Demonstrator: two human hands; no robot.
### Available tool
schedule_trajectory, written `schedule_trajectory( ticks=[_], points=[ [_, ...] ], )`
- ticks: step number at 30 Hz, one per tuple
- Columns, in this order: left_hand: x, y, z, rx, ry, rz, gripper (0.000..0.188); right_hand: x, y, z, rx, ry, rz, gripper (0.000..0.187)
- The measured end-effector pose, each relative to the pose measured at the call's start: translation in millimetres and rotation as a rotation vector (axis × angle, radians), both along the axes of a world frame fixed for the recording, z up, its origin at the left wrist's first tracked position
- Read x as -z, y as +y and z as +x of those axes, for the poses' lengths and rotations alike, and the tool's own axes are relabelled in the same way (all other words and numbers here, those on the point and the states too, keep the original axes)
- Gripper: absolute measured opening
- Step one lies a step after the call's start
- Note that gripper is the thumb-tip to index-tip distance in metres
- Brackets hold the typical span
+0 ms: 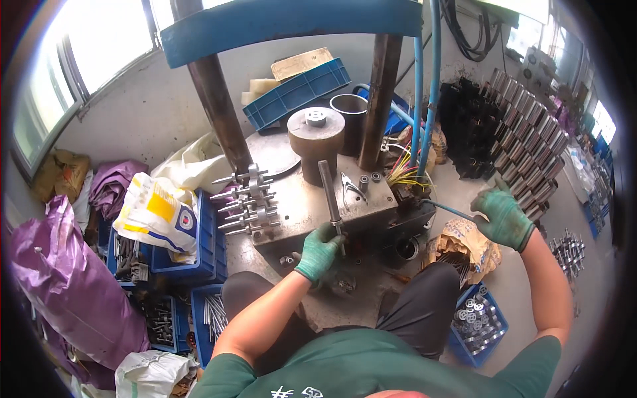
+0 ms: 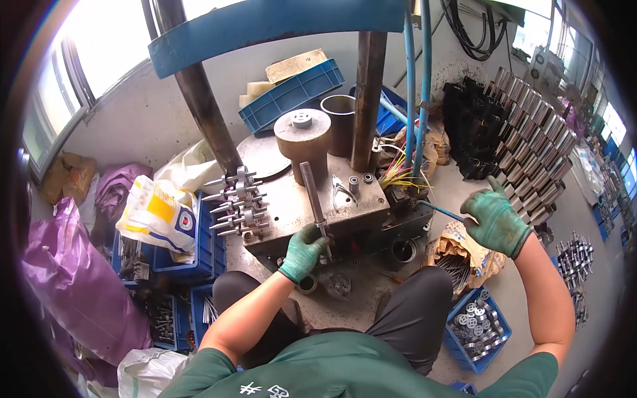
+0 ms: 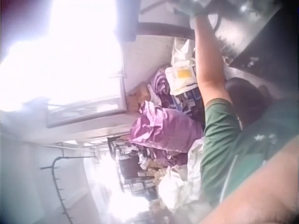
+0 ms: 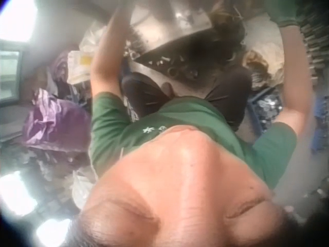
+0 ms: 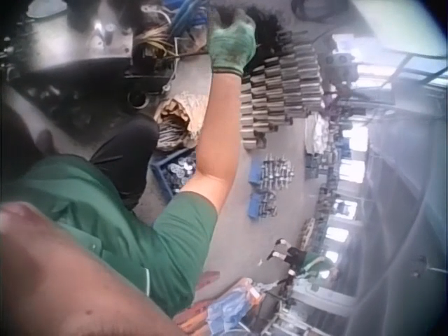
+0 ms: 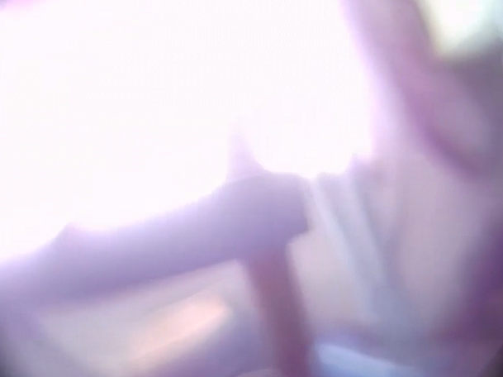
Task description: The person inserts metal rods into a assembly jig, places a metal bracket over the rods, and uses a press lever to secure the components together before removing the assembled unit.
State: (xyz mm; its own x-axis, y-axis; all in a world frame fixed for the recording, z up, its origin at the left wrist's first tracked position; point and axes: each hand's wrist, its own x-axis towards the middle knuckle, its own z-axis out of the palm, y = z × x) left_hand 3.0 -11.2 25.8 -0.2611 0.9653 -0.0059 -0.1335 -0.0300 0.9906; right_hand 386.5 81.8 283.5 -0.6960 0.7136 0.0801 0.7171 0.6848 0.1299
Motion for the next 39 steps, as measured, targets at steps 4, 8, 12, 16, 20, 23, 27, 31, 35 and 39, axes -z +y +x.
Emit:
schedule_trajectory(
  ticks=[4,8,12,16,20,23,27,31,35,39],
  points=[
    [-30,18,-16,-0.092,0.170,0.265,0.028,10,-26,36,0.276,-0.041,-0.112,0.023],
    [-84,57,-37,-0.077,0.297,0.588,0.060,42,-24,60,0.182,0.336,0.115,0.021],
    [-162,107,-57,-0.125,0.173,0.658,0.040,41,16,50,0.041,0.611,0.417,0.033],
    [-192,174,-101,-0.385,0.187,0.622,0.026,18,81,11,0.010,0.748,0.499,0.044],
    [-216,205,-99,-0.429,0.192,0.515,0.025,-1,122,-4,0.199,0.666,0.427,0.062],
    [-219,222,-101,-0.432,0.194,0.464,0.026,-14,132,-9,0.339,0.578,0.315,0.070],
    [-220,226,-106,-0.368,0.340,0.395,0.025,-16,132,-8,0.355,0.518,0.276,0.041],
    [-222,229,-113,-0.333,0.493,0.416,0.025,-9,126,-10,0.320,0.577,0.317,0.026],
    [-228,226,-108,-0.280,0.612,0.351,0.026,-11,113,-6,0.346,0.529,0.278,0.023],
    [-230,231,-118,-0.266,0.735,0.298,0.027,0,88,1,0.329,0.522,0.235,0.023]
  ],
)
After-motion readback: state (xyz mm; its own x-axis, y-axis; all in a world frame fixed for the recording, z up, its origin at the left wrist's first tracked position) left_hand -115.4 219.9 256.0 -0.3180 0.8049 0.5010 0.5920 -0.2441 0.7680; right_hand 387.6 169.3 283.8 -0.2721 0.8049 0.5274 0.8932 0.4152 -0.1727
